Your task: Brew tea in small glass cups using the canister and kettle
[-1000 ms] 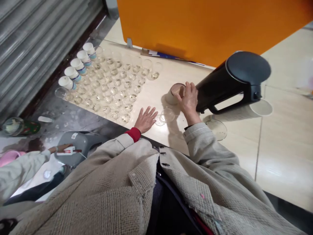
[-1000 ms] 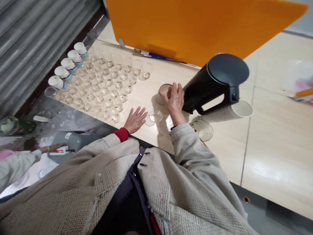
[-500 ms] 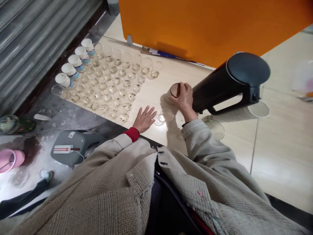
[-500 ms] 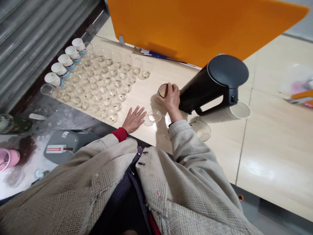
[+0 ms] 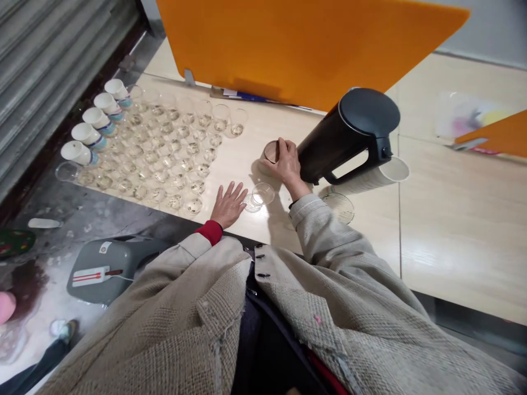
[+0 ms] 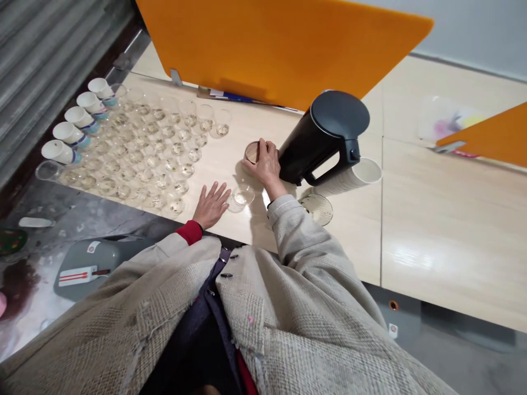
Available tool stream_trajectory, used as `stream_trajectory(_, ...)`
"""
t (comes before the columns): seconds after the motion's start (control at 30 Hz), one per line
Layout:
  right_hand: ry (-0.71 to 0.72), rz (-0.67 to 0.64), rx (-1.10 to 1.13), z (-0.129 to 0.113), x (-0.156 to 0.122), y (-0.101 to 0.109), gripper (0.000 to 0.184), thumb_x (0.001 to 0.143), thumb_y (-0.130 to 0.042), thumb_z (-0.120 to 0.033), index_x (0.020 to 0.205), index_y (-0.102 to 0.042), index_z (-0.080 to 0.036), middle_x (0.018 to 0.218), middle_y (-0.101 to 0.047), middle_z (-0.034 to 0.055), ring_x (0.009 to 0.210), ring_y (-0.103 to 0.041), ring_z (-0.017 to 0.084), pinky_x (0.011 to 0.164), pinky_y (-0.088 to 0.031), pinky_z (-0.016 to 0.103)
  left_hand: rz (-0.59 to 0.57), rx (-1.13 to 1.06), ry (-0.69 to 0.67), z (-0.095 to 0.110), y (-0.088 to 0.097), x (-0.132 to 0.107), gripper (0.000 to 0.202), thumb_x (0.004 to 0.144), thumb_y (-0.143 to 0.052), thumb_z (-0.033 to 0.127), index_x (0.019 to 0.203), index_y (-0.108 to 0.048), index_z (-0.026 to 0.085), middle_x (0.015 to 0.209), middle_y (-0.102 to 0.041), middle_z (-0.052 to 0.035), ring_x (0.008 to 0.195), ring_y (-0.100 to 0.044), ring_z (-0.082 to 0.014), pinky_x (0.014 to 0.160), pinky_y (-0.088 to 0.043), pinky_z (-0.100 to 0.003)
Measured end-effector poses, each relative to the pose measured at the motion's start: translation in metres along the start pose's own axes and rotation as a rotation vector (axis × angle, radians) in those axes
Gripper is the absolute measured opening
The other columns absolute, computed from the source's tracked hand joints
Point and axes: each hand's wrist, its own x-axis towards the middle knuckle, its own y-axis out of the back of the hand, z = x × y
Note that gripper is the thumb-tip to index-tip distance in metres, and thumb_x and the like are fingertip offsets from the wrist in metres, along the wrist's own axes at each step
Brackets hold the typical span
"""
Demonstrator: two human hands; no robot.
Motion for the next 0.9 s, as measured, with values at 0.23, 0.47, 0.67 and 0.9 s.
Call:
stream_trajectory(0.23,-0.037,0.015,-0.009,-0.002,-0.001,0.000,0.083,0.089,-0.069,-0.045,0.160,-0.038,-0.017,0.154,-0.043,0.0214,0.143,-0.044,0.039,0.117,-0.046,0.055,0.006,0.004,-0.001,0.000,-0.002,0.001,0.059,0.111,-0.034,0.042,0.167,-0.040,0.026,0.179,-0.030,-0.0044,0.169,-0.018,-0.0321,0.136,-0.012,-0.067)
stream_trajectory(0.47,-0.056,0.015,-0.053,-0.002,-0.008,0.002,0.085,0.087,-0.068,-0.047,0.160,-0.038,-0.016,0.152,-0.043,0.0206,0.140,-0.045,0.040,0.114,-0.048,0.056,0.028,0.005,-0.010,0.000,-0.005,0.000,0.058,0.110,-0.036,0.041,0.166,-0.042,0.025,0.178,-0.032,-0.0053,0.169,-0.019,-0.0332,0.135,-0.015,-0.068)
stream_trajectory(0.67,-0.050,0.004,-0.095,0.004,-0.009,-0.002,0.088,0.087,-0.066,-0.048,0.162,-0.033,-0.016,0.150,-0.041,0.0217,0.141,-0.042,0.041,0.111,-0.049,0.061,0.052,0.010,-0.027,0.001,-0.010,-0.001,0.058,0.111,-0.036,0.042,0.166,-0.043,0.024,0.178,-0.033,-0.0061,0.168,-0.021,-0.0345,0.135,-0.018,-0.069)
stream_trajectory(0.9,-0.066,-0.037,-0.143,0.006,-0.010,-0.001,0.093,0.085,-0.067,-0.047,0.163,-0.027,-0.017,0.151,-0.036,0.0222,0.142,-0.040,0.043,0.112,-0.048,0.063,0.080,-0.006,-0.021,0.005,-0.012,-0.003,0.057,0.110,-0.038,0.040,0.164,-0.046,0.024,0.177,-0.036,-0.0068,0.167,-0.025,-0.0346,0.135,-0.019,-0.068)
